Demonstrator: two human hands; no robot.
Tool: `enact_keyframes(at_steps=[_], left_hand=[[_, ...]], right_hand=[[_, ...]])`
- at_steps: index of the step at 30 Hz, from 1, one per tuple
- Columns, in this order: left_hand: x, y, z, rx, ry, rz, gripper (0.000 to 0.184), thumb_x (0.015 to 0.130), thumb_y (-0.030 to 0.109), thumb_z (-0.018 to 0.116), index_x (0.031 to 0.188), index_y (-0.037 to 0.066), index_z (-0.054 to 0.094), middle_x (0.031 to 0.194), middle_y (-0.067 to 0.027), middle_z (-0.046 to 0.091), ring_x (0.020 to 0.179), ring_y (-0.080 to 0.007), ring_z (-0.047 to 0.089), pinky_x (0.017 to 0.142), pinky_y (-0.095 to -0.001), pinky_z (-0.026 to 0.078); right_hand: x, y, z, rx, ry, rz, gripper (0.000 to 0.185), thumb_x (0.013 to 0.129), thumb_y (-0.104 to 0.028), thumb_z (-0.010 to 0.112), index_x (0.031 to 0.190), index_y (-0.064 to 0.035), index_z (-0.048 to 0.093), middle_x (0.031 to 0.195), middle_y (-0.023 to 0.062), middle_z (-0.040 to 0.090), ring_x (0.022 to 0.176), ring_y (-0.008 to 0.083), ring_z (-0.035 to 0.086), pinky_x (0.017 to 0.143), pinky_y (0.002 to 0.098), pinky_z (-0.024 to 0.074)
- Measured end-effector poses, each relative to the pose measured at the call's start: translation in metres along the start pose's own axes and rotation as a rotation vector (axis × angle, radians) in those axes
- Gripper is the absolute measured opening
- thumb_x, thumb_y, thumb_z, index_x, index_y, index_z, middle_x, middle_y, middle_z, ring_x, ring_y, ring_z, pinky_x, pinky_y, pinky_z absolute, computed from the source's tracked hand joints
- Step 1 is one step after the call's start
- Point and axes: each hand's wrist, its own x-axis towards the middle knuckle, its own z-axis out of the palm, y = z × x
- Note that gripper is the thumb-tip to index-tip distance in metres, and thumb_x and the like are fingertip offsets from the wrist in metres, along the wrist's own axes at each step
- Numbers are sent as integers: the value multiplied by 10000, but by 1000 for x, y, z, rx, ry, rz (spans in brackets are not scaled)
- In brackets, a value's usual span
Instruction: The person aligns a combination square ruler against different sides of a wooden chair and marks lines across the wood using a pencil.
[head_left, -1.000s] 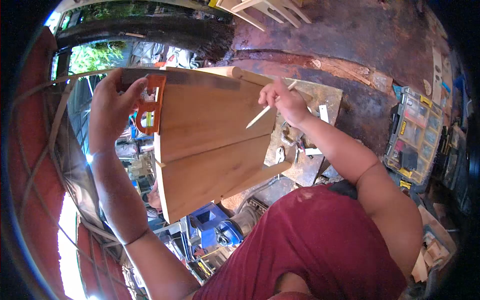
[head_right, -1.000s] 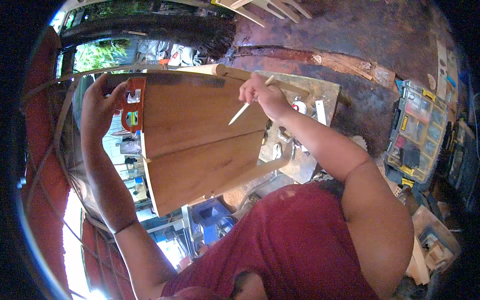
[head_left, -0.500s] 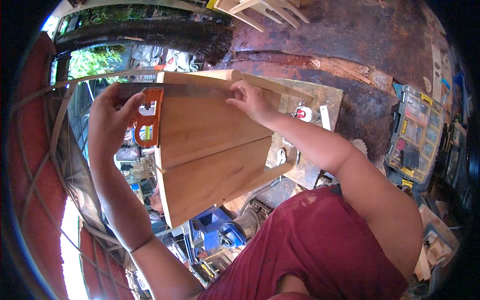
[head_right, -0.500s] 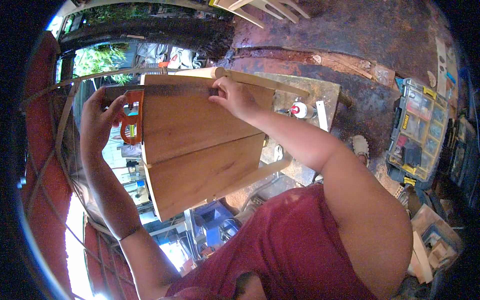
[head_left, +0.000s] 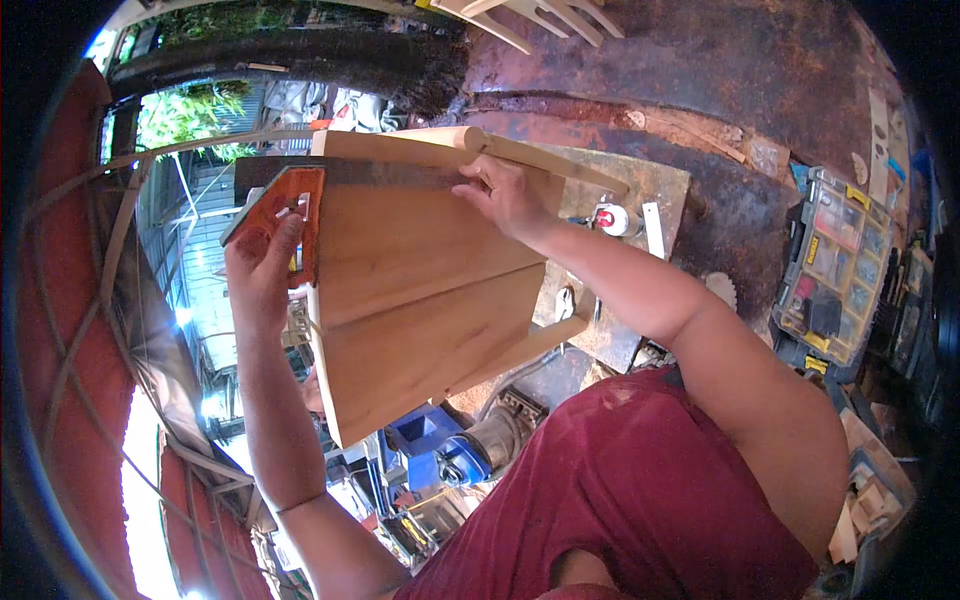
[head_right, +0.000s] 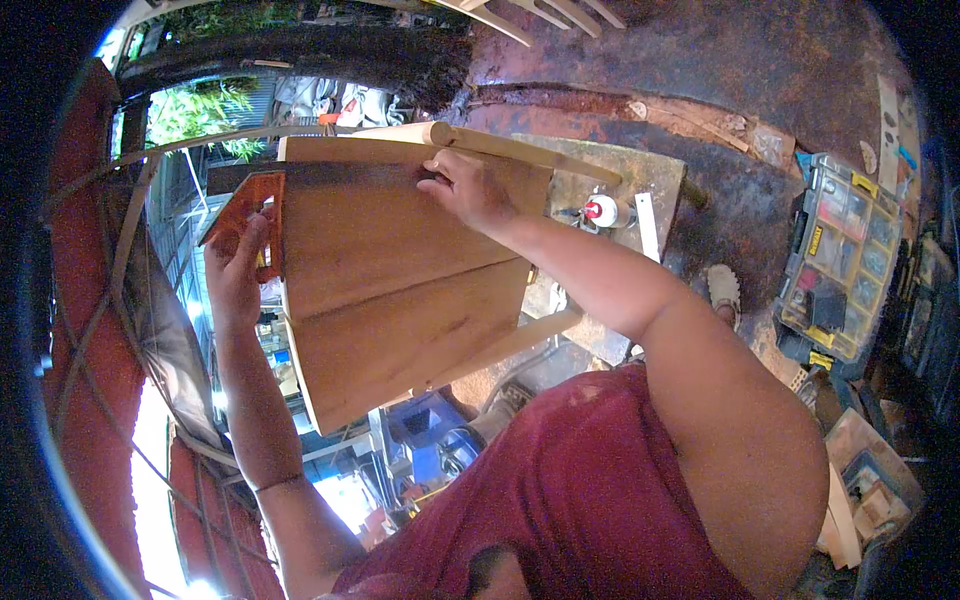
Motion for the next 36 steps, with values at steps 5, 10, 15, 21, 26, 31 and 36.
enact_keyframes(at_steps=[5, 10, 15, 21, 26, 31, 36], left_hand=[[1, 6, 17, -108, 25, 48, 267, 892, 164, 612, 1105, 4, 598, 992, -54, 648, 846, -102, 588, 708, -229, 463], [-5, 10, 14, -54, 15, -71, 229, 900, 164, 597, 1066, 6, 597, 879, -16, 607, 737, -63, 534, 582, -185, 410], [-4, 17, 17, -119, -35, -82, 242, 896, 146, 596, 1091, 3, 585, 899, -16, 604, 745, -56, 530, 602, -182, 410], [-7, 11, 15, -126, 73, -163, 347, 894, 113, 594, 1210, -14, 526, 1097, -85, 607, 888, -112, 600, 668, -217, 492], [-5, 4, 11, -155, 34, -106, 340, 904, 93, 575, 1219, -20, 515, 1103, -79, 608, 880, -106, 607, 662, -210, 502], [-6, 2, 12, -123, 51, -18, 324, 908, 93, 572, 1209, -14, 520, 1073, -67, 613, 810, -77, 589, 595, -194, 471], [-9, 8, 17, -186, 91, -64, 259, 884, 82, 603, 1129, 3, 575, 985, -27, 622, 773, -45, 537, 608, -174, 384]], right_hand=[[-3, 10, 4, 4, 58, -90, 250, 802, -199, 713, 926, -21, 590, 849, 151, 653, 786, 292, 655, 665, 357, 499], [-2, -1, -3, 16, 52, -79, 241, 823, -161, 686, 1023, -48, 614, 861, 123, 654, 772, 232, 647, 669, 344, 496], [-23, 30, -24, 355, 135, 286, 231, 929, -193, 513, 1064, -42, 625, 795, 67, 618, 683, 157, 589, 640, 302, 469], [-44, 53, -67, 794, 42, 584, 652, 980, -529, 253, 1032, 11, 616, 677, 22, 566, 556, 101, 511, 519, 225, 428], [-46, 26, -57, 977, 311, 561, 453, 980, -411, 429, 991, -5, 628, 686, 33, 607, 531, 84, 520, 458, 202, 378], [-59, 41, -47, 927, 253, 316, 121, 879, -73, 617, 957, -44, 529, 751, 34, 575, 622, 107, 540, 546, 213, 422], [-56, 34, -34, 923, 182, 301, 202, 956, -206, 455, 1051, -34, 503, 890, 69, 599, 759, 142, 582, 682, 275, 474]])
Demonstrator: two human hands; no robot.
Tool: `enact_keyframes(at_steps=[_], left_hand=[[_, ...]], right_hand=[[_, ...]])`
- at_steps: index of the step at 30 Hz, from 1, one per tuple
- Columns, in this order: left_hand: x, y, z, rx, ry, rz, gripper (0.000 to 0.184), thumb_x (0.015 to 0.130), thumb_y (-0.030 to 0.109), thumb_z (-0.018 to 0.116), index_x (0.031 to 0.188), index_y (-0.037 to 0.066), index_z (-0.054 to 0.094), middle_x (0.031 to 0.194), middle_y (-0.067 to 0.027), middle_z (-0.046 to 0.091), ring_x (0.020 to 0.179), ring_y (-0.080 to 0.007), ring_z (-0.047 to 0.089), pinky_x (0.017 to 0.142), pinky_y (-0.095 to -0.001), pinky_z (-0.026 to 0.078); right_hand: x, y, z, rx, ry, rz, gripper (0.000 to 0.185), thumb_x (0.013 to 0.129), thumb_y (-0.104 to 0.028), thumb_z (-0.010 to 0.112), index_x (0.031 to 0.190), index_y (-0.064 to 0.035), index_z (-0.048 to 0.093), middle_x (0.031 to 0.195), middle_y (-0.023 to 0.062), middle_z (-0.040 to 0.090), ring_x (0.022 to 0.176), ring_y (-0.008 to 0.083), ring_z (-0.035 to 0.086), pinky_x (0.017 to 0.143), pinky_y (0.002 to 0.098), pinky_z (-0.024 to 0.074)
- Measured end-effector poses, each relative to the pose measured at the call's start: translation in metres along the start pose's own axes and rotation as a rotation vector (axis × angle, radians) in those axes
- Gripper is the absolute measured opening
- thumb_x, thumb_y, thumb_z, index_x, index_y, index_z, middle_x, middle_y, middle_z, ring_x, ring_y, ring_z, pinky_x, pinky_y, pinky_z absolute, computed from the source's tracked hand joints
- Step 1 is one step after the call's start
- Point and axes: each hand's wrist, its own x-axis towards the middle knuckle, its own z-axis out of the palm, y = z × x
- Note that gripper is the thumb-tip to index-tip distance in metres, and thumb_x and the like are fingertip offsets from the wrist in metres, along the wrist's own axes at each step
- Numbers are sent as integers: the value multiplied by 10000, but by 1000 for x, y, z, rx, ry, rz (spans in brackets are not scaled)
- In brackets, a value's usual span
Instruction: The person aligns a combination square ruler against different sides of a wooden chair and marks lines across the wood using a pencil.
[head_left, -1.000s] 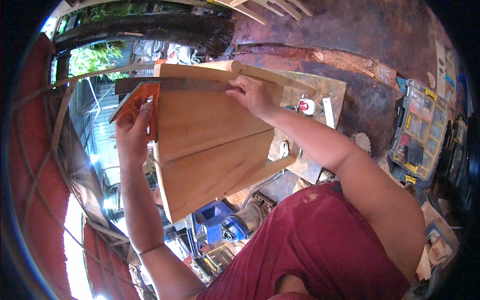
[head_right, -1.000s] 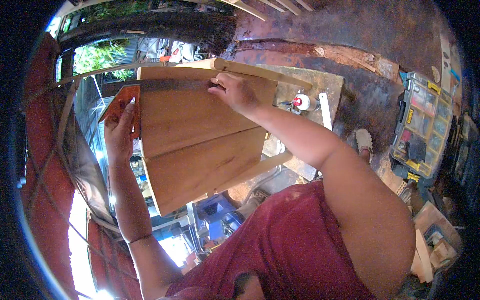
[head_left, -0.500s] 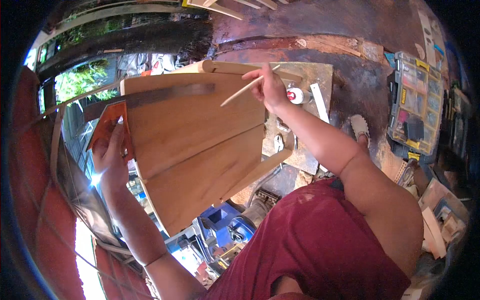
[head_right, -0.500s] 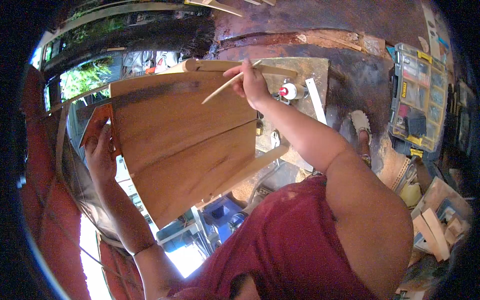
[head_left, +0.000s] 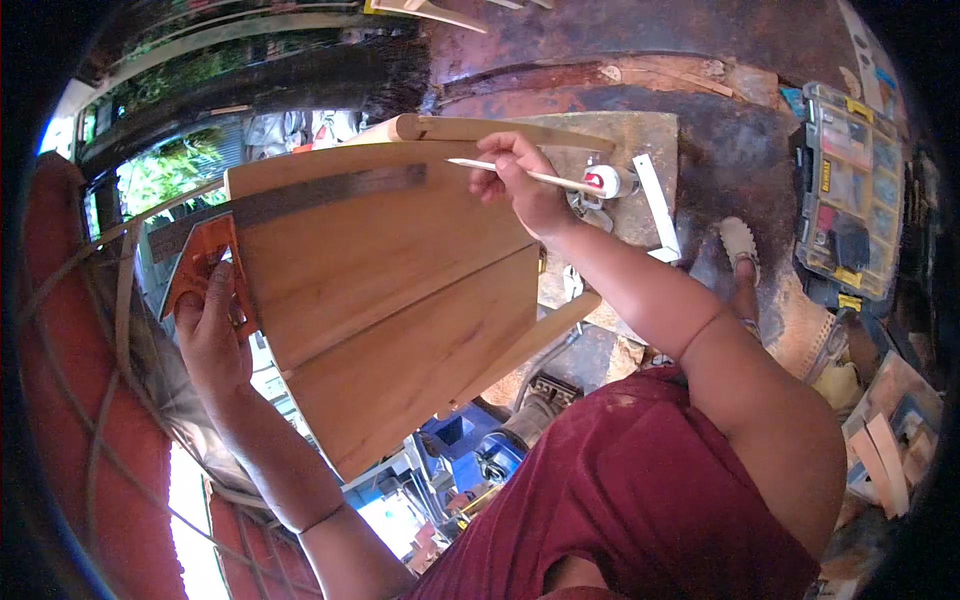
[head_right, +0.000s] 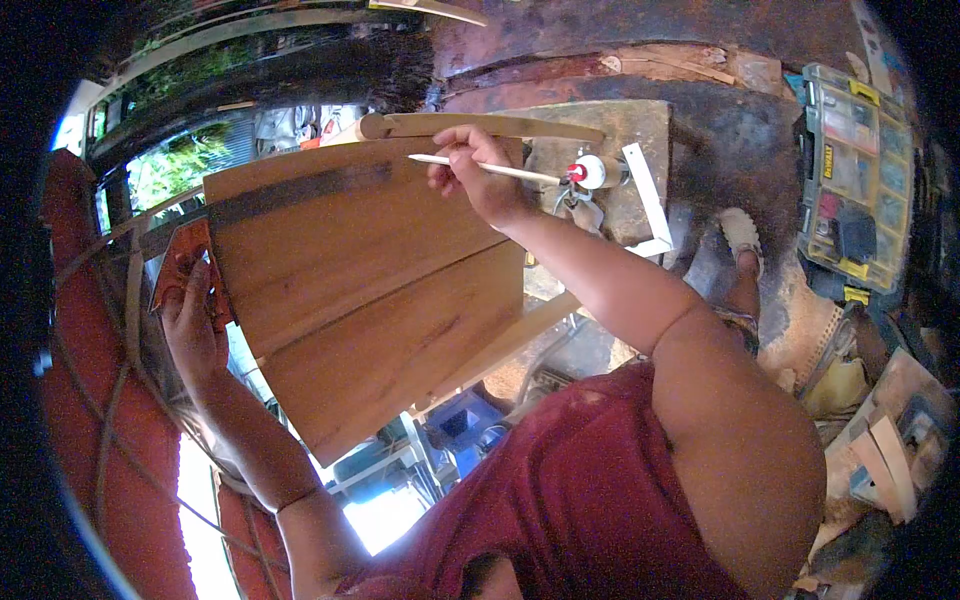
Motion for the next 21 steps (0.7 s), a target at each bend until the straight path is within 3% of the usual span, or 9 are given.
enact_keyframes(at_steps=[3, 4, 7, 8, 13, 17, 21], left_hand=[[-4, 6, 6, 68, 69, -29, 261, 883, 80, 602, 1129, -2, 573, 981, -25, 620, 777, -47, 537, 616, -174, 386], [-1, 2, 4, 63, 33, 51, 271, 886, 83, 601, 1139, -5, 563, 983, -32, 621, 787, -50, 545, 631, -176, 392], [2, -1, -6, 17, -48, 17, 269, 885, 87, 607, 1135, -2, 566, 978, -38, 625, 794, -55, 553, 655, -184, 407], [2, 0, -4, 15, -52, 17, 269, 885, 87, 607, 1135, -2, 566, 978, -38, 625, 794, -55, 553, 655, -184, 407], [-4, 6, -1, 39, 41, -82, 270, 881, 74, 608, 1136, -2, 563, 1013, -55, 618, 852, -94, 584, 667, -200, 455], [-2, 2, -6, 183, 73, 15, 254, 869, 74, 630, 1104, -7, 581, 1043, -60, 616, 931, -128, 604, 726, -225, 492], [-3, 6, 3, 73, 198, -78, 249, 872, 70, 623, 1105, -8, 582, 1067, -66, 617, 949, -136, 608, 756, -234, 505]], right_hand=[[3, 12, 11, -10, -87, -156, 246, 961, -228, 431, 1075, -27, 516, 903, 76, 608, 799, 159, 590, 746, 298, 480], [4, 12, 16, -54, -54, -101, 215, 942, -211, 485, 1039, -25, 532, 897, 63, 609, 802, 134, 584, 758, 279, 479], [9, 30, 11, -268, -28, -87, 183, 911, -168, 544, 1019, -20, 539, 914, 49, 611, 819, 104, 575, 757, 258, 473], [11, 36, 8, -209, -15, -85, 163, 884, -119, 576, 1011, -24, 536, 904, 37, 614, 826, 77, 564, 752, 237, 467], [17, 32, 21, -135, 43, -115, 132, 881, -106, 575, 983, -28, 543, 874, 32, 625, 834, 71, 574, 741, 228, 469], [23, 41, 22, -232, 4, -145, 106, 863, -84, 601, 939, -16, 575, 870, 51, 655, 814, 79, 596, 723, 237, 484], [23, 41, 28, -235, 36, -92, 94, 858, -79, 610, 919, -13, 583, 862, 60, 661, 812, 90, 608, 735, 246, 492]])
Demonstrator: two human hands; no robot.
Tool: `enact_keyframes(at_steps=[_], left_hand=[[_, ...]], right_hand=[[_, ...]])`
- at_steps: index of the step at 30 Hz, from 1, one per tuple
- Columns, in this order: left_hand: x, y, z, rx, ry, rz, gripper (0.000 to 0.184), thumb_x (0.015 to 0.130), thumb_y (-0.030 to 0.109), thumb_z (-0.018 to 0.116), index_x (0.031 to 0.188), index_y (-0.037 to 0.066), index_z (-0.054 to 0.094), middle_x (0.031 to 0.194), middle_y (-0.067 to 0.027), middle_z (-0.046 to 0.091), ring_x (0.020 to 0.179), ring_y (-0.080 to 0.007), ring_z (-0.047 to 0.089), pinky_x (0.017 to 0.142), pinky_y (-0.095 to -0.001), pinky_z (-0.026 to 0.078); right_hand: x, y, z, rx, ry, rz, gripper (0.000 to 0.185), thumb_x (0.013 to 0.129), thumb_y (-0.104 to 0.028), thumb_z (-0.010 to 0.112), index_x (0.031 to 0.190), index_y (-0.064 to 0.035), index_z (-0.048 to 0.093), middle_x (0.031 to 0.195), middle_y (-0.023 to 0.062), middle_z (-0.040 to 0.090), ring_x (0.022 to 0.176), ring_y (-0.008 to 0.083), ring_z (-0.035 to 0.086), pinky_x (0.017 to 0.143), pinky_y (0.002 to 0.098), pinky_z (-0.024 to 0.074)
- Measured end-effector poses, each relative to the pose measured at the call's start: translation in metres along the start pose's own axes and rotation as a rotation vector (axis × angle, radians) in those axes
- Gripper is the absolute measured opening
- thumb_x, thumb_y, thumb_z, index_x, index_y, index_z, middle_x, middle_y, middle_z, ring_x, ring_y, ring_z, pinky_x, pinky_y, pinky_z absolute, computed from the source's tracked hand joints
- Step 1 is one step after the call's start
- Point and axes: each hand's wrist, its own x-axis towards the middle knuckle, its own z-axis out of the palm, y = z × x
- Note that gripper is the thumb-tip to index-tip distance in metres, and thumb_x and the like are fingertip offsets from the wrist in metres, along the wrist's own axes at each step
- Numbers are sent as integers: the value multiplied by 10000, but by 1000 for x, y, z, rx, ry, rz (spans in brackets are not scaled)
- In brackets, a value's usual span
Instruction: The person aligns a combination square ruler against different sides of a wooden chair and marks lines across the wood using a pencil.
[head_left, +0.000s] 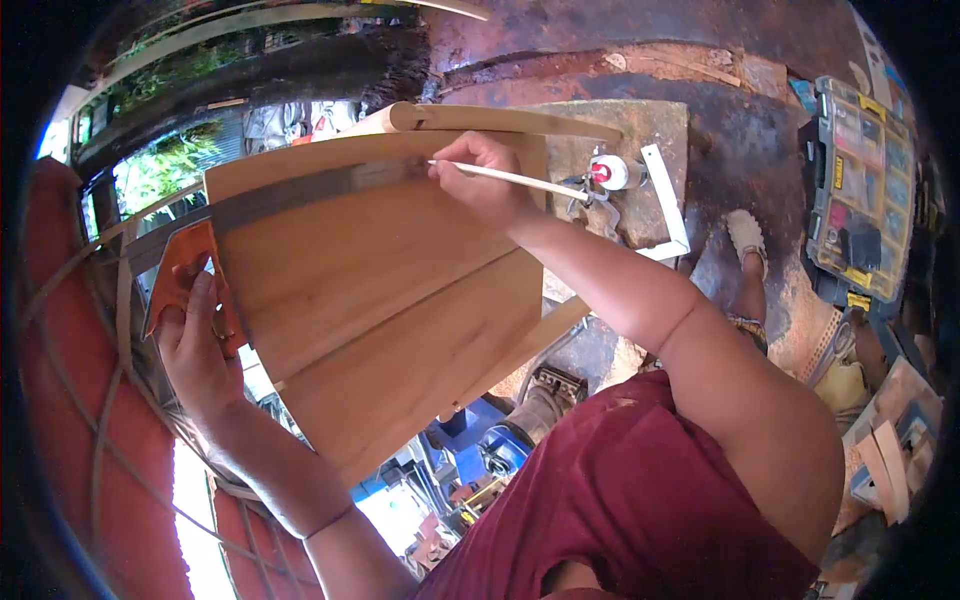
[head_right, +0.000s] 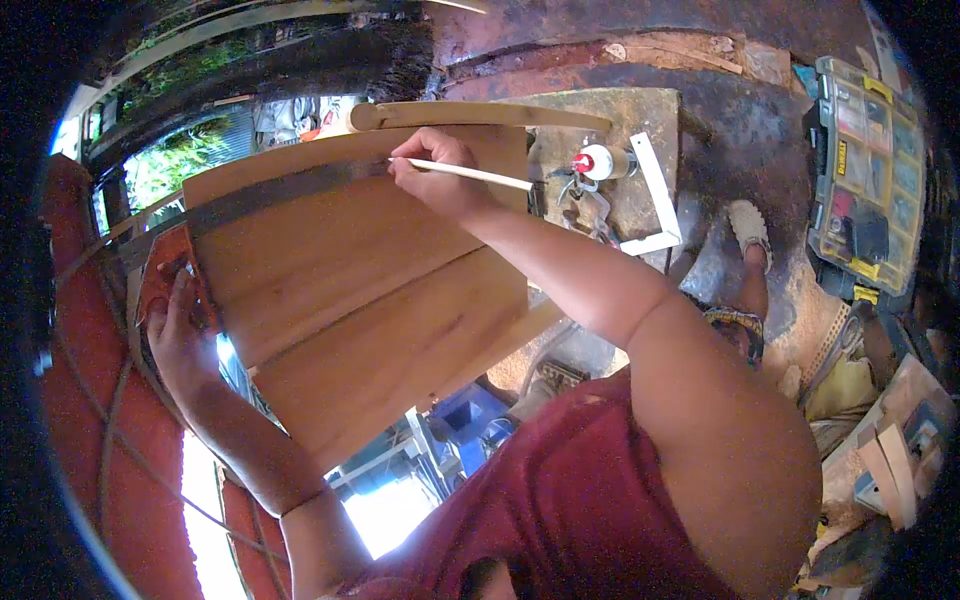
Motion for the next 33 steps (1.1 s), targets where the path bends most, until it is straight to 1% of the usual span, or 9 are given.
enact_keyframes(at_steps=[6, 9, 12, 17, 20, 23, 25, 27, 33], left_hand=[[3, -2, -6, 4, -86, 11, 261, 885, 62, 597, 1134, -13, 569, 1073, -74, 617, 952, -131, 610, 764, -234, 509], [3, -4, -5, -26, -82, 59, 280, 883, 61, 598, 1148, -22, 563, 1075, -78, 618, 944, -128, 612, 765, -232, 510], [4, -3, -6, 42, -63, 16, 296, 881, 58, 599, 1157, -39, 555, 1079, -82, 617, 948, -131, 609, 785, -242, 508], [7, -8, -11, -14, -86, 30, 304, 882, 65, 603, 1157, -55, 549, 1084, -82, 612, 957, -137, 605, 809, -249, 504], [7, -7, -10, -29, -85, 39, 304, 883, 69, 607, 1154, -56, 550, 1089, -81, 609, 957, -133, 603, 814, -248, 503], [6, -8, -9, -29, -76, 50, 301, 883, 70, 610, 1149, -55, 551, 1097, -81, 604, 952, -125, 601, 811, -242, 504], [7, -8, -9, -26, -59, 64, 299, 882, 70, 611, 1147, -56, 551, 1100, -81, 602, 948, -121, 600, 807, -237, 505], [9, -9, -11, -33, -89, 78, 302, 853, 83, 641, 1127, -31, 581, 1044, -83, 645, 919, -151, 628, 801, -253, 508], [5, -5, -7, -19, -135, 89, 310, 856, 78, 633, 1139, -32, 575, 1032, -77, 645, 903, -134, 623, 778, -242, 504]], right_hand=[[3, 5, 1, -4, 44, -3, 82, 848, -64, 620, 893, -8, 581, 840, 67, 661, 800, 99, 618, 736, 252, 504], [4, 6, 0, -34, 40, -23, 80, 846, -62, 622, 885, -8, 578, 839, 70, 661, 802, 100, 621, 731, 250, 506], [6, 5, 1, -60, 30, -11, 84, 845, -64, 626, 884, -9, 577, 841, 71, 662, 804, 100, 623, 727, 248, 505], [1, 4, -2, -84, -6, 40, 88, 840, -70, 633, 882, -12, 581, 841, 66, 664, 807, 96, 624, 719, 242, 502], [2, 4, -2, -139, -25, 30, 81, 836, -72, 639, 872, -19, 588, 829, 56, 664, 792, 91, 621, 698, 239, 500], [7, 6, -1, -70, 45, -45, 73, 832, -74, 641, 858, -27, 592, 809, 43, 662, 766, 82, 613, 674, 241, 498], [4, 4, -3, -157, -10, 10, 73, 834, -80, 638, 854, -29, 590, 799, 36, 659, 748, 80, 607, 660, 242, 496], [1, 4, -4, -151, -20, 31, 76, 833, -84, 639, 851, -30, 588, 799, 37, 659, 745, 80, 607, 658, 241, 495], [1, 3, -4, -98, -20, 31, 87, 833, -100, 638, 844, -33, 584, 810, 46, 662, 755, 83, 608, 672, 240, 493]])
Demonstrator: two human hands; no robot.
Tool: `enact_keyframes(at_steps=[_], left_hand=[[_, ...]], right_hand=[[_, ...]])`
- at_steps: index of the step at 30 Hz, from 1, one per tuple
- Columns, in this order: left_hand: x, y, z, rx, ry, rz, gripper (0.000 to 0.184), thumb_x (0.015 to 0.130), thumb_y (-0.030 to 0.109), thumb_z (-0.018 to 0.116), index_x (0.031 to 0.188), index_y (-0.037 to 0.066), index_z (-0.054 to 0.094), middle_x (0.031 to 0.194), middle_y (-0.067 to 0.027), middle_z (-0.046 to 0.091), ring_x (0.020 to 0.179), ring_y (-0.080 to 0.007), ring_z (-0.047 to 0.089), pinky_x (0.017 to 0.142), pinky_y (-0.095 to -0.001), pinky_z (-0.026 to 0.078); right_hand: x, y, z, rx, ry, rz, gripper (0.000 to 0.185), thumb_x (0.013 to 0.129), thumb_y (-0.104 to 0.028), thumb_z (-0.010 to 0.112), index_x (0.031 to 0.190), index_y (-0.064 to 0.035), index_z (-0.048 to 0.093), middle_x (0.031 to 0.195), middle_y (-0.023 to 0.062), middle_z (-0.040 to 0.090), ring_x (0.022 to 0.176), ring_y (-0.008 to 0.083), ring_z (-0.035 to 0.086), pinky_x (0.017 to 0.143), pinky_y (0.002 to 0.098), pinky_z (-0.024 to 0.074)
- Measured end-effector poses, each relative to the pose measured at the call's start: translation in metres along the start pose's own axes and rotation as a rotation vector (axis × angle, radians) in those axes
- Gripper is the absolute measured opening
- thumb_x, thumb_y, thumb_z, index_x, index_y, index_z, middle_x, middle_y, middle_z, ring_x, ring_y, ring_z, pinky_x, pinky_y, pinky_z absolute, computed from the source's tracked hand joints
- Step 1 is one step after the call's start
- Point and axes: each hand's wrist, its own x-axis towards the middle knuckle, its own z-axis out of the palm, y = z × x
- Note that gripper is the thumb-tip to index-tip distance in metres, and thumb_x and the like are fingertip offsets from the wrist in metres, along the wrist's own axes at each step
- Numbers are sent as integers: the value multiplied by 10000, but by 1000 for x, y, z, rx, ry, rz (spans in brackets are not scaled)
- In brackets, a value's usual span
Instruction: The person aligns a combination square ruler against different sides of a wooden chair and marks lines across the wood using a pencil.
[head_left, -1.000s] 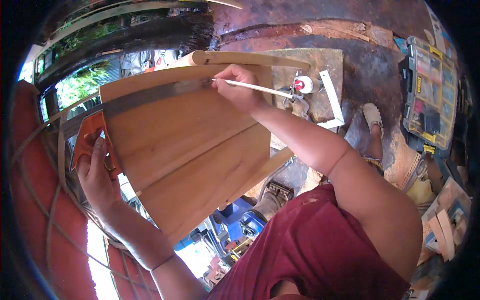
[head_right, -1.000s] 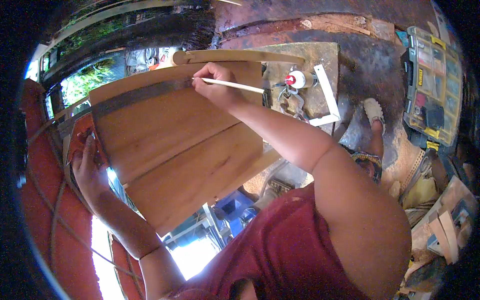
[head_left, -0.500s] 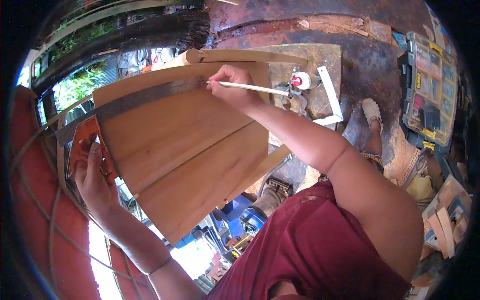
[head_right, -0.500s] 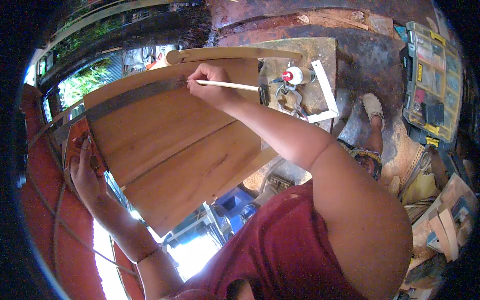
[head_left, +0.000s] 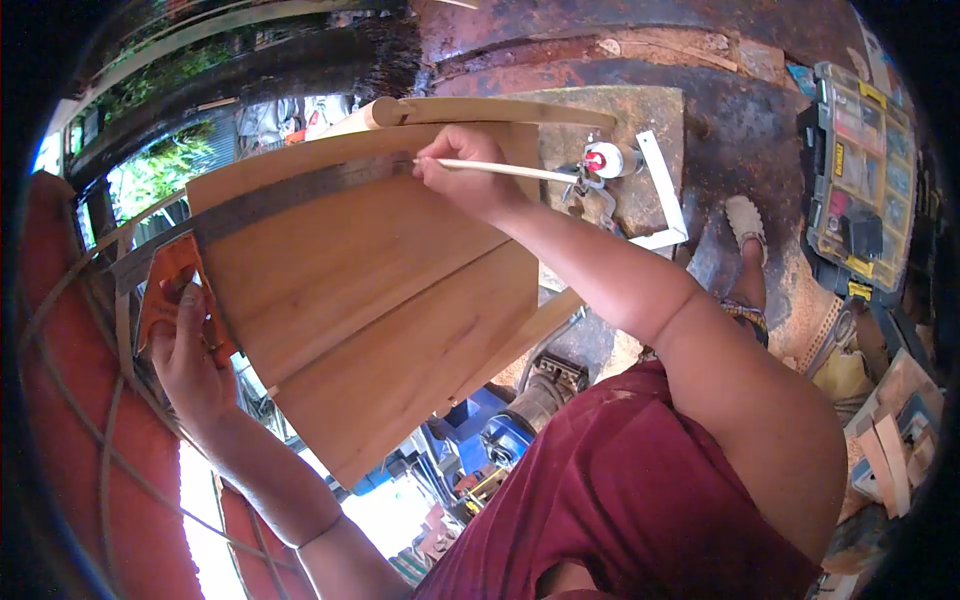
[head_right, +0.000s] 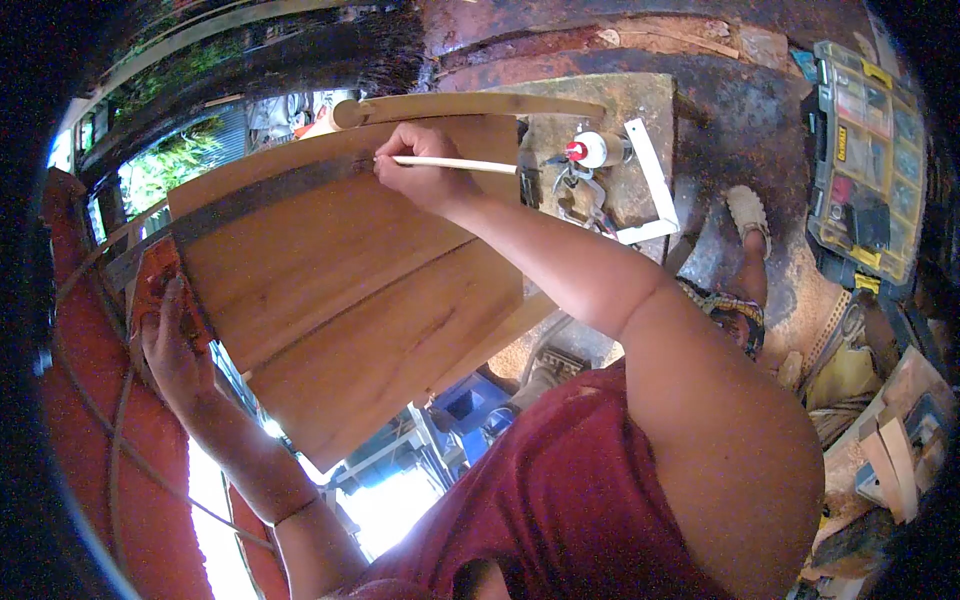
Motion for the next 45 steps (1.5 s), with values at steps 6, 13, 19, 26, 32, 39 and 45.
enact_keyframes(at_steps=[6, 13, 19, 26, 32, 39, 45], left_hand=[[-2, 5, 6, -5, 6, -10, 246, 876, 45, 598, 1106, -41, 577, 1015, -83, 633, 882, -108, 622, 679, -202, 501], [1, 0, 0, 98, -51, 67, 252, 879, 50, 596, 1113, -41, 570, 1043, -95, 624, 895, -105, 618, 647, -202, 486], [-32, -1, -17, -47, -17, 24, 438, 889, 38, 539, 1302, -49, 426, 1158, -166, 573, 1107, -301, 581, 927, -328, 490], [-127, -24, -63, -121, 181, -64, 468, 890, 111, 576, 1299, -38, 403, 1169, -169, 554, 970, -295, 637, 761, -331, 575], [-174, -25, -47, -217, 220, -105, 394, 810, 109, 588, 1157, -64, 516, 895, -176, 648, 779, -218, 651, 686, -296, 530], [-213, -27, -49, -270, 256, -159, 395, 799, 94, 557, 1161, -57, 514, 931, -162, 630, 808, -223, 628, 726, -332, 513], [-238, -32, -49, -324, 304, -261, 401, 805, 95, 553, 1170, -62, 496, 947, -163, 622, 819, -220, 621, 745, -324, 507]], right_hand=[[5, 0, -1, 42, -11, -20, 84, 837, -99, 630, 851, -29, 585, 819, 53, 665, 776, 91, 616, 695, 244, 495], [-20, 6, -27, 112, 120, -10, 78, 875, -86, 595, 926, -32, 570, 851, 63, 661, 810, 111, 630, 719, 250, 498], [-83, 0, -82, 75, -10, 209, 102, 889, -108, 565, 943, -22, 563, 858, 67, 640, 822, 127, 621, 741, 261, 502], [-132, -26, -120, -98, -207, 420, 167, 917, -121, 523, 1020, 2, 569, 895, 80, 629, 854, 129, 612, 773, 264, 501], [-139, -60, -96, -180, -447, 536, 193, 925, -150, 524, 1026, 1, 591, 918, 70, 641, 849, 114, 600, 774, 261, 488], [-128, -90, -91, -302, -611, 483, 215, 929, -172, 514, 1008, 12, 593, 897, 68, 636, 856, 124, 600, 785, 276, 480], [-125, -107, -85, -343, -636, 452, 181, 918, -150, 519, 982, 0, 597, 892, 62, 640, 871, 117, 595, 789, 273, 472]])
